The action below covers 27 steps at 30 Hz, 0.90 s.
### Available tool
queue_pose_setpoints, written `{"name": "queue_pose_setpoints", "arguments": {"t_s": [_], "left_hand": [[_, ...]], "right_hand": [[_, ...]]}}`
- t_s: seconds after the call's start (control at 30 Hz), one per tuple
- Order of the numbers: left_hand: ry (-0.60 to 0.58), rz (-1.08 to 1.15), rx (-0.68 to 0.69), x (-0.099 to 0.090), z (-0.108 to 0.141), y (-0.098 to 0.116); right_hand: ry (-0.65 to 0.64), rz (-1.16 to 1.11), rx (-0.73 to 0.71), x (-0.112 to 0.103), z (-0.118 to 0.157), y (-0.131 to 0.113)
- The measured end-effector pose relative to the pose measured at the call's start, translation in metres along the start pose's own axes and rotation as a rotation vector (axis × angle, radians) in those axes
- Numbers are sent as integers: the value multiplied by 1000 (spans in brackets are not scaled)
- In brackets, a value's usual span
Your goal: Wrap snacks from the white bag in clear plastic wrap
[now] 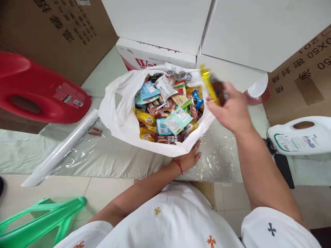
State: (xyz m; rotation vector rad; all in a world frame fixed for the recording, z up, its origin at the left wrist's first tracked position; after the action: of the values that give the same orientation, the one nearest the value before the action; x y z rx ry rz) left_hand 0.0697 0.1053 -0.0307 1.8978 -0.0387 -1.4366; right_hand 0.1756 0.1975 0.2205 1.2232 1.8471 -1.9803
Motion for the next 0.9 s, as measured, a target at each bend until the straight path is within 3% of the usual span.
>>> {"name": "queue_pose_setpoints", "arguments": {"t_s": [0.07,0.13,0.23,0.33,0.43,0.5,0.6,0.73,0.9], "left_hand": [[13,7,2,-3,0,1],[11,13,-1,-4,0,2],[-12,15,-8,-2,-1,0],[-22,5,-6,0,-1,-2],[0,-15,10,1,-2,-3],[15,-31,21,1,-2,-4],[28,-49,42,1,-2,-2],[19,-59,38,-2,-3,-1],[-16,-63,35,-2,-4,0]], "right_hand": [[158,-134,136,-37,27,29],[167,-202,350,-47,62,81],[-5,-47,618,-12,115,160],[-79,298,686,32,145,200],[-144,581,732,65,155,214],[-197,635,758,74,157,217],[-182,535,830,65,157,225],[17,461,821,43,148,228],[-47,425,652,61,139,229]]}}
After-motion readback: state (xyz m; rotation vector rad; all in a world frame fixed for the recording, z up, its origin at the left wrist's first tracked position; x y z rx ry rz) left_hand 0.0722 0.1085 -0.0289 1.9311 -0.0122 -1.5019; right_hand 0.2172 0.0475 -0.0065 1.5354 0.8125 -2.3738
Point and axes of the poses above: each hand's wrist, its own z-axis away from the middle knuckle, its own x-axis out of the palm, y = z × x, the point moved 10 cm from there along -z, towards the middle knuckle, and after that the axes turned 15 degrees about x, right-handed, at the moved point
